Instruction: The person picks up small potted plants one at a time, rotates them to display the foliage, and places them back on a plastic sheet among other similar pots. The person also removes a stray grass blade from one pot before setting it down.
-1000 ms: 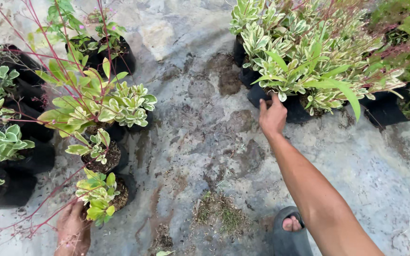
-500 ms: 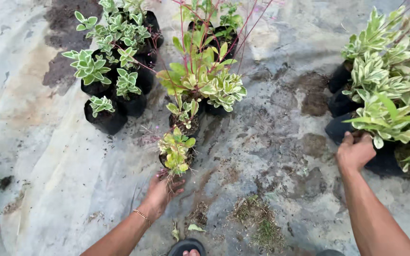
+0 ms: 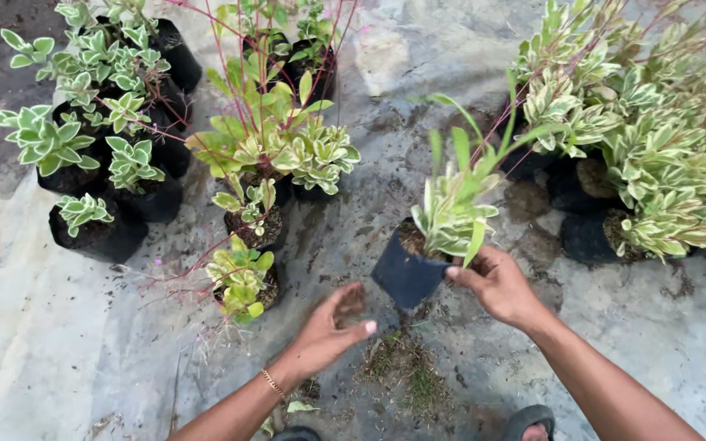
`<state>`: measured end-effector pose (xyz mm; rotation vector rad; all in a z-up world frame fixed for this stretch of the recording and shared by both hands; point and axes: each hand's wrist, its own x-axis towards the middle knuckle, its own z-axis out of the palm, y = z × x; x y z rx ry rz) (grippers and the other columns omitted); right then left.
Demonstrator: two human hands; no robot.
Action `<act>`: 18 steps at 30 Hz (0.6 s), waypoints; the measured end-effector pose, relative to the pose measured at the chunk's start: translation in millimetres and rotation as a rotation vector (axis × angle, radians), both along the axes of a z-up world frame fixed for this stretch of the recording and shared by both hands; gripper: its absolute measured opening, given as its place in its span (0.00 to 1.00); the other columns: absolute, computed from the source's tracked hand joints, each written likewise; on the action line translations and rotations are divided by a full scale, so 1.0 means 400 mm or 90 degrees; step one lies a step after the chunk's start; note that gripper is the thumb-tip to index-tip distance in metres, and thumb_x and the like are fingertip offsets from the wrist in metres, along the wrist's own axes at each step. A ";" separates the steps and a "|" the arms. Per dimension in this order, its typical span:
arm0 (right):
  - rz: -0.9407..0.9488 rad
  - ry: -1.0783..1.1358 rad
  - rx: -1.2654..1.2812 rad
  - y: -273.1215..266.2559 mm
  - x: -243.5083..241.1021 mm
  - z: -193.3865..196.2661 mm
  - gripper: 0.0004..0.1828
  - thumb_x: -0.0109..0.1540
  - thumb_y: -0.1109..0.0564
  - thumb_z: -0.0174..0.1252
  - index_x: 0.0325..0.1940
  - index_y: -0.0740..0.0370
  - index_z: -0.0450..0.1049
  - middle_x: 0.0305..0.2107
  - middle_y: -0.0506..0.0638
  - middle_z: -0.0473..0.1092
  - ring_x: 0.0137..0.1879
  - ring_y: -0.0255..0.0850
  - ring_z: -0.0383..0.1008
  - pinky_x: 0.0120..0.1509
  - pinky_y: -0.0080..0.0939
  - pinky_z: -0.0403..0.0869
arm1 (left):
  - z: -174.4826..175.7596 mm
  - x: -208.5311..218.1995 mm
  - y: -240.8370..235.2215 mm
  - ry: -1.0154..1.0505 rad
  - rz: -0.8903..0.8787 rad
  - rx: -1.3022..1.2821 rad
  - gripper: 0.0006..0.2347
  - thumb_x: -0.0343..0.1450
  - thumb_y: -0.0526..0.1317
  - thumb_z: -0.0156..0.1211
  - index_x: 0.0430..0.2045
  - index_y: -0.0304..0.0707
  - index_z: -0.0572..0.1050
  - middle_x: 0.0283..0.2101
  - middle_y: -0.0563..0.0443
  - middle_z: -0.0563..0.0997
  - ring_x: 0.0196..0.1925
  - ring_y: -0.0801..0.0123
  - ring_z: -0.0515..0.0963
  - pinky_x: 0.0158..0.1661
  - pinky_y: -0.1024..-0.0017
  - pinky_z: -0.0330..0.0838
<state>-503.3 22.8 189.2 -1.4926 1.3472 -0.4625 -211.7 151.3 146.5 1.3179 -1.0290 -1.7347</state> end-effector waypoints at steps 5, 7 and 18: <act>0.129 -0.031 0.026 0.035 0.055 0.219 0.19 0.60 0.57 0.65 0.56 0.62 0.78 0.40 0.45 0.80 0.44 0.32 0.74 0.50 0.40 0.76 | 0.211 0.000 -0.104 -0.082 -0.028 -0.210 0.49 0.52 0.50 0.79 0.68 0.32 0.58 0.62 0.41 0.75 0.64 0.62 0.76 0.63 0.64 0.68; 0.149 -0.137 0.038 0.029 0.050 0.310 0.21 0.60 0.58 0.63 0.58 0.60 0.74 0.44 0.41 0.79 0.48 0.28 0.75 0.53 0.37 0.76 | 0.321 -0.014 -0.148 -0.145 -0.052 -0.286 0.49 0.50 0.50 0.80 0.66 0.32 0.59 0.61 0.42 0.77 0.63 0.63 0.77 0.62 0.64 0.68; -0.012 -0.144 -0.144 -0.081 -0.155 0.585 0.14 0.64 0.61 0.61 0.53 0.69 0.77 0.39 0.51 0.77 0.41 0.34 0.71 0.45 0.39 0.75 | 0.646 -0.348 -0.299 -0.173 0.187 -0.387 0.44 0.50 0.47 0.80 0.60 0.31 0.62 0.52 0.43 0.82 0.53 0.63 0.83 0.55 0.66 0.76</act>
